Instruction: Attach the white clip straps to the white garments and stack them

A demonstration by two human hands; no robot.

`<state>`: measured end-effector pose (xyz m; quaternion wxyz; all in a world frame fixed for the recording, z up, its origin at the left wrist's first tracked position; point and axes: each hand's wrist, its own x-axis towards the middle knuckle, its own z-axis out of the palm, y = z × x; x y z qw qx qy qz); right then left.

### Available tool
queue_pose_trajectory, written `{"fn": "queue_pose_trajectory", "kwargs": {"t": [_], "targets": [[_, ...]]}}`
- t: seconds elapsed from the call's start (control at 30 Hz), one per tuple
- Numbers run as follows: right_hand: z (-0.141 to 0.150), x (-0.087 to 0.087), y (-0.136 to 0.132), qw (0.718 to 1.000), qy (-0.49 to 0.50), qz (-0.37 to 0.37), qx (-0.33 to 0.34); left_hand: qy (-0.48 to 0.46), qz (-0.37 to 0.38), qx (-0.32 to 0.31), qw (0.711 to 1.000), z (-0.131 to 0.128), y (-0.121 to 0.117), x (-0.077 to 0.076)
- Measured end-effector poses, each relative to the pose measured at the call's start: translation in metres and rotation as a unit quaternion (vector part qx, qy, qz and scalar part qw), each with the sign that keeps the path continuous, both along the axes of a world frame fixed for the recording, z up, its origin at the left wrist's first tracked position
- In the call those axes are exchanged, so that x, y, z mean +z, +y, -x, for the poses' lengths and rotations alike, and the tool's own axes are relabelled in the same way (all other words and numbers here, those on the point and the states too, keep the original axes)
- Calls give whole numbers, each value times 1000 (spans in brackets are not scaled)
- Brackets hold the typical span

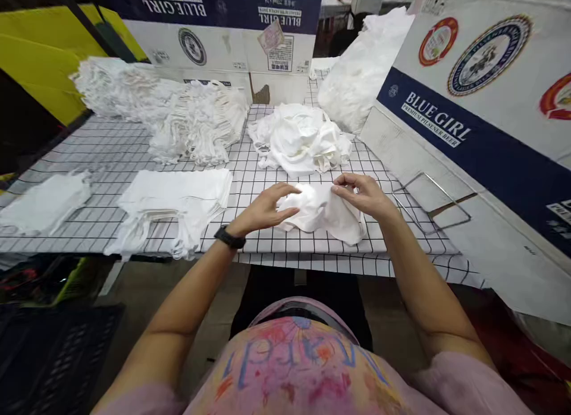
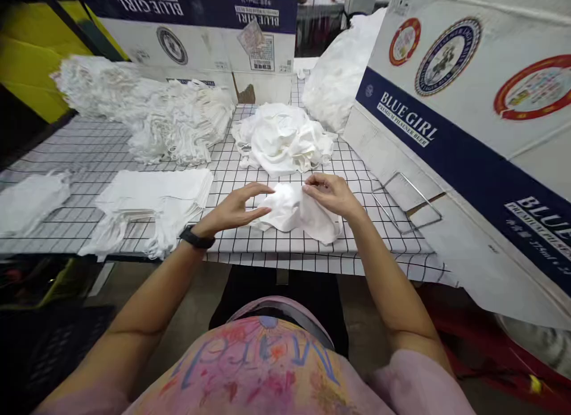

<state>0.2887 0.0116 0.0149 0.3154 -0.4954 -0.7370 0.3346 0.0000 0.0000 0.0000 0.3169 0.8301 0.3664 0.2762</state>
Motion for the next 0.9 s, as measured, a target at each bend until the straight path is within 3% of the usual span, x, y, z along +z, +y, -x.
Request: {"fn": "queue_pose_trajectory", "kwargs": {"t": [0.17, 0.3, 0.4, 0.6, 0.8, 0.9], "targets": [[23, 27, -10, 998, 37, -20, 51, -100, 17, -79, 992, -44, 10, 26], [25, 36, -16, 996, 75, 26, 45, -142, 75, -103, 982, -48, 20, 34], [18, 30, -17, 991, 100, 69, 51, -159, 111, -96, 976, -39, 24, 37], [-1, 7, -14, 976, 110, 150, 117, -236, 184, -28, 954, -18, 27, 41], [10, -7, -12, 983, 106, 80, 131, -273, 234, -34, 933, -11, 27, 38], [21, -7, -11, 973, 152, 95, 145, -276, 233, -47, 931, -8, 29, 34]]}}
